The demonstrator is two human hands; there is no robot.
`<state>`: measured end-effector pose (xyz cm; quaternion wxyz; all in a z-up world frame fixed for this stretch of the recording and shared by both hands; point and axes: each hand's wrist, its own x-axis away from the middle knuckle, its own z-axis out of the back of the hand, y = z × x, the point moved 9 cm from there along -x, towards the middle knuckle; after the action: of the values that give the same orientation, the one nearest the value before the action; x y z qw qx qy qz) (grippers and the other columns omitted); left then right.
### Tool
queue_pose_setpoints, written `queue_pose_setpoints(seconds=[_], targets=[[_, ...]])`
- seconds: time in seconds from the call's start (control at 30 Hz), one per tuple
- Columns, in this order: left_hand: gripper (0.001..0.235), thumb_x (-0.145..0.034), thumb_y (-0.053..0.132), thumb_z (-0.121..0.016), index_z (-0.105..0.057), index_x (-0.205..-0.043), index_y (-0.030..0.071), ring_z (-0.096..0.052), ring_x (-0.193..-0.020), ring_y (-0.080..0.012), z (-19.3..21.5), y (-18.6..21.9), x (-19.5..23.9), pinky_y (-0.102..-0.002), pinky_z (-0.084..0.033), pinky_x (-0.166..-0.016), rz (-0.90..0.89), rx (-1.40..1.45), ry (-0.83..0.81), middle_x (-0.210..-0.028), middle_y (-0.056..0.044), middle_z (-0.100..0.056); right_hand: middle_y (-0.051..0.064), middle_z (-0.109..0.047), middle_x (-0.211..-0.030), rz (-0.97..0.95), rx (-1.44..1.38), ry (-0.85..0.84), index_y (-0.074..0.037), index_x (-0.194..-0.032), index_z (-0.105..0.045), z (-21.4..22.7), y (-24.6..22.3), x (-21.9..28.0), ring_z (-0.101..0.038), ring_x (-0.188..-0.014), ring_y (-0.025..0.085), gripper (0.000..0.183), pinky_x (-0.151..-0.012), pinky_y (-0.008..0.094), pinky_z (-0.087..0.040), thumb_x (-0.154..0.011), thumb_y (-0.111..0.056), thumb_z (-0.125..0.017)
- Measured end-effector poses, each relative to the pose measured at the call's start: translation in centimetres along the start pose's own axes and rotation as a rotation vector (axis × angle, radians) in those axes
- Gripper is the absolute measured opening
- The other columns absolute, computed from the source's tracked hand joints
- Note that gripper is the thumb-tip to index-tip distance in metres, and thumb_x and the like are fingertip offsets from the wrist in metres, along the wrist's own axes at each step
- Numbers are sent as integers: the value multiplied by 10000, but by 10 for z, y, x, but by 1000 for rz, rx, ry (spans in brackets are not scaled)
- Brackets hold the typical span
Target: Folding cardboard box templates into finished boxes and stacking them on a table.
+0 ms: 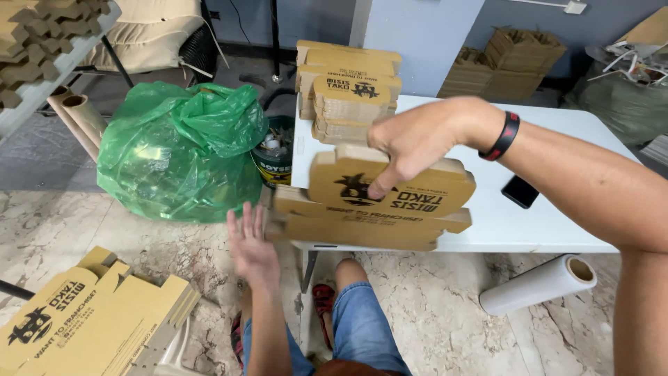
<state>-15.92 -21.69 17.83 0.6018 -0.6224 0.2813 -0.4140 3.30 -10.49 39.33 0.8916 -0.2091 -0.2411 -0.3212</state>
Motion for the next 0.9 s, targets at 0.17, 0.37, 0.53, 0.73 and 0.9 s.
queue_pose_setpoints(seconds=[0.17, 0.37, 0.53, 0.73, 0.9], targets=[[839, -844, 810, -430, -458, -1512, 303, -529, -1349, -258, -29, 96, 47, -467, -386, -1188, -72, -1822, 43, -1555, -19, -503, 70, -766, -655, 291, -249, 161, -50, -724, -688, -13, -38, 3, -739, -534, 170, 364, -484, 224, -540, -917, -356, -725], [435, -901, 167, -676, -634, -1282, -38, -722, -997, -301, -95, 94, 86, -420, -600, -883, -153, -2581, 110, -1167, -198, -734, 44, -690, -550, 115, -520, 427, -88, -621, -595, -102, -17, -20, -650, -391, 149, 463, -315, 222, -324, -933, -397, -742], [439, -832, 319, -771, -762, -1115, -16, -760, -1012, -218, -148, 87, 138, -335, -593, -879, -522, -3281, 103, -1087, -142, -790, -72, -251, -411, -60, -574, 556, -114, -968, -468, -232, -49, -35, -225, -293, 88, 395, -322, 268, -202, -981, -450, -675], [529, -895, 406, -735, -647, -965, -111, -481, -1004, -374, -178, 80, 192, -433, -296, -943, -493, -3521, 309, -1152, -228, -293, 11, -437, -525, -141, -828, 401, -163, -874, -525, -311, -59, -75, -375, -383, 147, 325, -411, 284, -406, -960, -422, -700], [401, -780, 75, -784, -726, -1135, -99, -757, -911, -330, -204, 179, 205, -477, -638, -815, -456, -2701, 429, -1076, -242, -778, 109, -549, -1578, -236, -1100, -124, -108, -1495, -523, -347, -52, -98, -448, -1521, 267, 778, -1298, 438, -329, -796, -377, -732]])
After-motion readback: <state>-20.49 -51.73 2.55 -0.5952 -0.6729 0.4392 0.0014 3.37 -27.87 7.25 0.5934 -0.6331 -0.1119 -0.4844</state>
